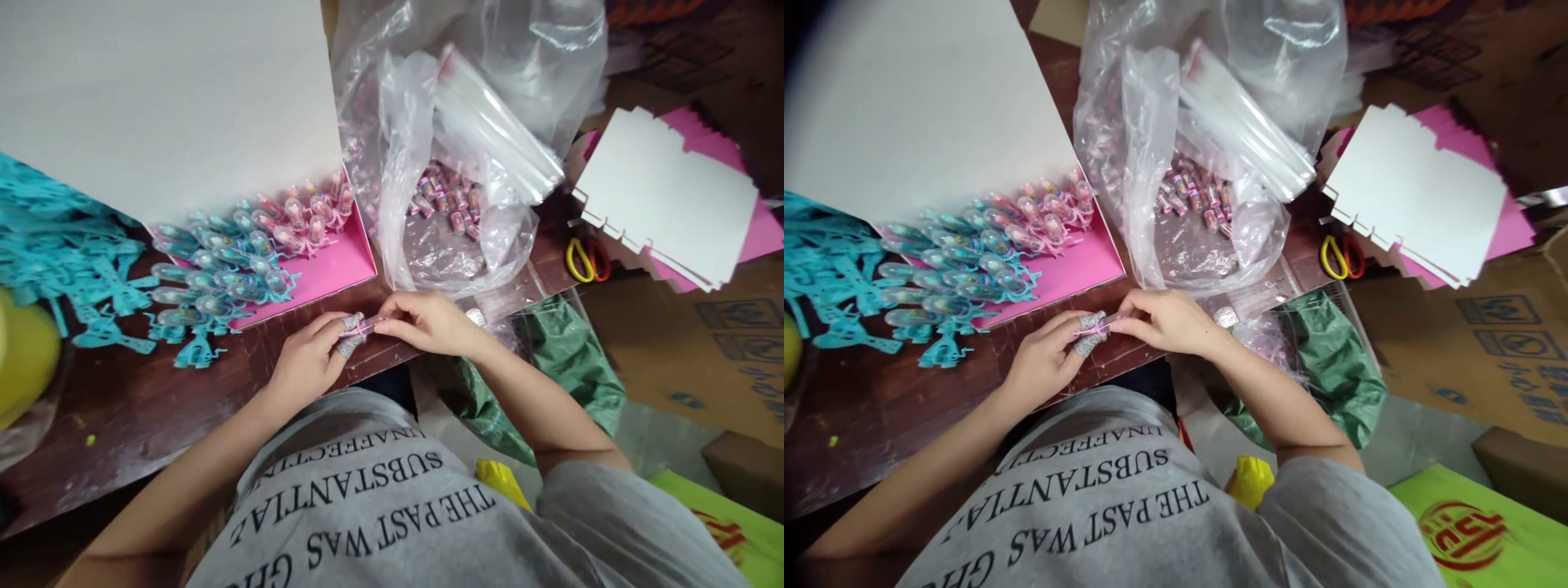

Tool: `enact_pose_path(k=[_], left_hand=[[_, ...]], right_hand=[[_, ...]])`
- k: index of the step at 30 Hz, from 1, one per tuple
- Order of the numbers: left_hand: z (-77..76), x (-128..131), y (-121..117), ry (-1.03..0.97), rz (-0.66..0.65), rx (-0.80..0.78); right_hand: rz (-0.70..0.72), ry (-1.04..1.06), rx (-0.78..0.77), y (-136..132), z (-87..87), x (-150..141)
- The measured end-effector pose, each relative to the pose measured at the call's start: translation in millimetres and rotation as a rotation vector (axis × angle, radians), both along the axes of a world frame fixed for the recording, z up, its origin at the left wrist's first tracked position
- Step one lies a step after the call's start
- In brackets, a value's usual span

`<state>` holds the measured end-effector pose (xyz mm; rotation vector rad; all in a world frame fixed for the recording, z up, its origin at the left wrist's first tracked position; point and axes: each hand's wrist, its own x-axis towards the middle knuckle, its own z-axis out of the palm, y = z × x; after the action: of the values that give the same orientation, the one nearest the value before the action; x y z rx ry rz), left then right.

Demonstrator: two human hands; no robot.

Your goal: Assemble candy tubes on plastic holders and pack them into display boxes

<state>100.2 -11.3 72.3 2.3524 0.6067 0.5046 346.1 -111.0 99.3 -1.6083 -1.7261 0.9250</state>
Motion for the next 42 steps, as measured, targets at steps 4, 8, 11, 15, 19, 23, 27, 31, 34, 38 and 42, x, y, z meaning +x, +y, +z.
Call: enact_pose_path(k=[4,8,11,15,19,23,27,31,34,38,42], left_hand=[[0.1,0.1,2.8,-0.008,0.064,-0.181],[-1.1,0.2,2.7,-0.07,0.093,-0.589],[-4.3,0.5,-1.4,-0.132,0.129,-0.8],[-4.4,-0.9,-2.9,-0.165,0.203,-0.889],[0.9,-1.6,2.8,-0.123,0.209,-0.93],[5.0,0.9,5.9,-0.141,0.178,-0.944],[10.4,1.7,5.8,-0.169,0.169,-0.958],[11.8,-1.7,4.6,-0.183,0.161,-0.91],[6.5,-7.5,2.5,-0.196,0.158,-0.752],[-0.5,-17.1,-1.9,-0.177,0.119,-0.358],[-1.7,-21.6,-3.6,-0.146,0.086,-0.085]], right_hand=[[-0.18,-0.184,0.018,13.4,-7.5,21.0],[-0.728,-0.498,0.368,33.8,-37.0,92.7],[-0.811,-0.609,0.352,38.2,-59.6,134.6],[-0.664,-0.566,0.314,26.9,-57.2,118.7],[-0.206,-0.18,0.269,6.9,-21.3,50.8],[0.169,-0.009,0.287,-3.5,1.0,-3.1],[0.132,-0.05,0.374,-2.5,-1.8,-17.3],[0.119,-0.111,0.424,-2.0,-1.8,-18.7],[0.125,-0.108,0.376,-2.1,1.0,-22.3],[0.071,0.048,0.174,-2.0,-2.5,-29.1],[-0.034,0.263,-0.135,-3.7,-8.5,-32.4]])
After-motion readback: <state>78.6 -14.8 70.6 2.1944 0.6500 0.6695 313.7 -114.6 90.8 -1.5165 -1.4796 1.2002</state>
